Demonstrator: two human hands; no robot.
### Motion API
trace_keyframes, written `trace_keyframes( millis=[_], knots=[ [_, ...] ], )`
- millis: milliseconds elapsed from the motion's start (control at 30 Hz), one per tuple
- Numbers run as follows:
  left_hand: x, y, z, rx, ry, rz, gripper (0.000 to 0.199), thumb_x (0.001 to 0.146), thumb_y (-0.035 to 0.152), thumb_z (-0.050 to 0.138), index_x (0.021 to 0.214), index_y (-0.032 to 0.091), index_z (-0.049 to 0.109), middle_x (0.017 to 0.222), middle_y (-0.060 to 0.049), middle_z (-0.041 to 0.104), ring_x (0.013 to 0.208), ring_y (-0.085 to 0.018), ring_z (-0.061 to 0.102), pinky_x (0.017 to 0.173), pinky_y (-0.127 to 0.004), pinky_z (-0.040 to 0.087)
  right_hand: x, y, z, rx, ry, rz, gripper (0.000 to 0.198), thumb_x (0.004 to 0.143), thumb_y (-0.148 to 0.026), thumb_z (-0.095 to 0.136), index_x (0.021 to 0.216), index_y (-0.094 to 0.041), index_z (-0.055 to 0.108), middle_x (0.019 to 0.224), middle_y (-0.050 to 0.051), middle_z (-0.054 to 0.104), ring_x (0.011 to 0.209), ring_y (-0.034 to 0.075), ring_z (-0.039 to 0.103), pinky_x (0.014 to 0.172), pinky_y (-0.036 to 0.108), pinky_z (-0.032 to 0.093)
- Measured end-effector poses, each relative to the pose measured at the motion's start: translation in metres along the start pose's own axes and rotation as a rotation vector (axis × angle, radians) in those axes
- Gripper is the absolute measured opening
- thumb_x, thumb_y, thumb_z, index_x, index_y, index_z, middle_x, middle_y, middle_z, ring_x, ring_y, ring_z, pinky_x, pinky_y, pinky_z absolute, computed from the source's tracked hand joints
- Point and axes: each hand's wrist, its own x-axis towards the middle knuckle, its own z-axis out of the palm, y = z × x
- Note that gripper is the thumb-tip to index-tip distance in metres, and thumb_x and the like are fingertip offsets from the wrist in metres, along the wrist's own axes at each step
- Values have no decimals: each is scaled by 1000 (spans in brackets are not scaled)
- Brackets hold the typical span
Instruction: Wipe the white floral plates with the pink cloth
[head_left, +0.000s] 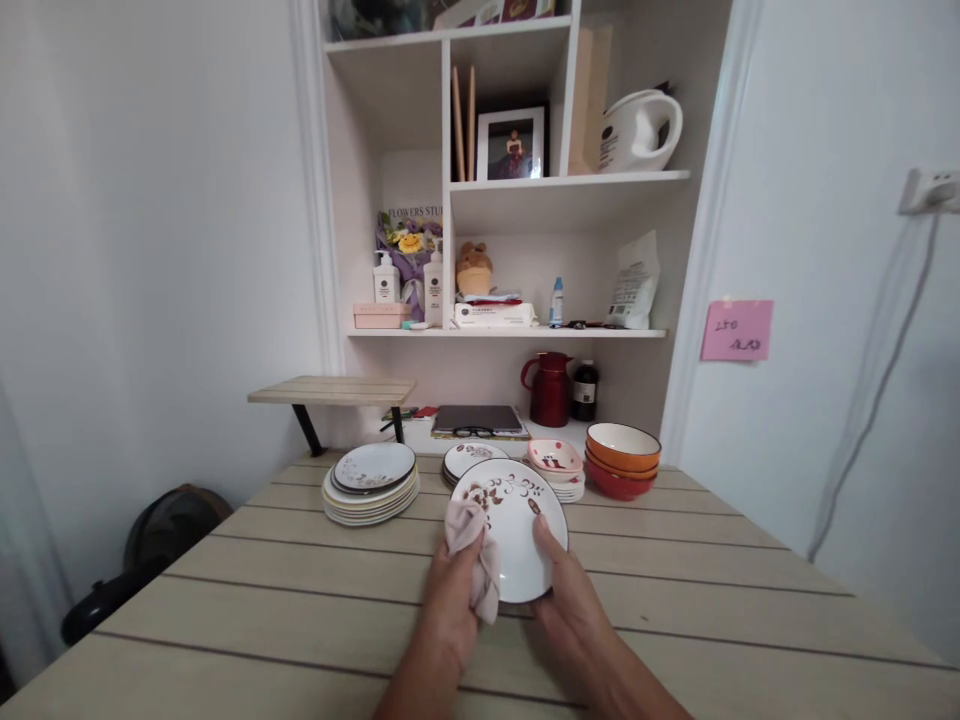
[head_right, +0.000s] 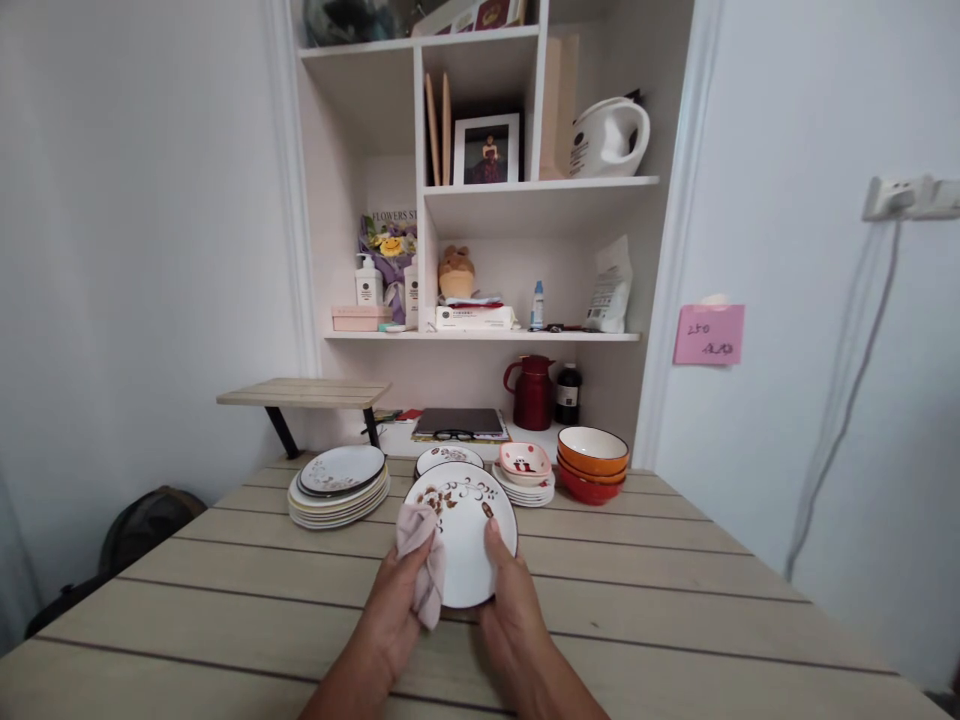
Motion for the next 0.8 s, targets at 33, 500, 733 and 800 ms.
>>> trace_keyframes(
  millis=[33, 500, 733, 800],
  knots=[
    [0, 1, 0, 9, 32, 26, 51, 63, 30, 83, 109, 16, 65, 102, -11, 73, 91, -22, 71, 79, -30, 57, -1, -1, 1, -3, -34, 31, 57, 74, -42, 73, 122, -16, 60, 104, 10, 75, 93, 27, 70, 83, 39, 55],
    [-19, 21, 2, 531, -163, 332, 32, 69, 28, 70, 99, 16, 72, 96, -8, 74, 89, -23, 68, 75, -29, 53, -1, -66, -16, -559, -220, -420, 30, 68, -37, 78, 92, -20, 68, 81, 1, 68, 72, 14, 55, 63, 24, 40],
    [-20, 16, 7, 452, -176, 254, 41, 66, 34, 74, 103, 15, 70, 96, -10, 74, 90, -24, 67, 78, -30, 53, -2, -60, -13, -572, -134, -484, 28, 68, -40, 77, 83, -19, 68, 70, -2, 63, 63, 11, 50, 56, 22, 37],
    [-20, 13, 9, 395, -152, 219, 45, 65, 40, 76, 102, 15, 70, 94, -11, 74, 88, -24, 68, 77, -30, 54, -1, -52, -10, -479, -100, -457, 29, 68, -41, 77, 84, -19, 67, 67, -2, 64, 59, 11, 51, 54, 21, 39]
  ],
)
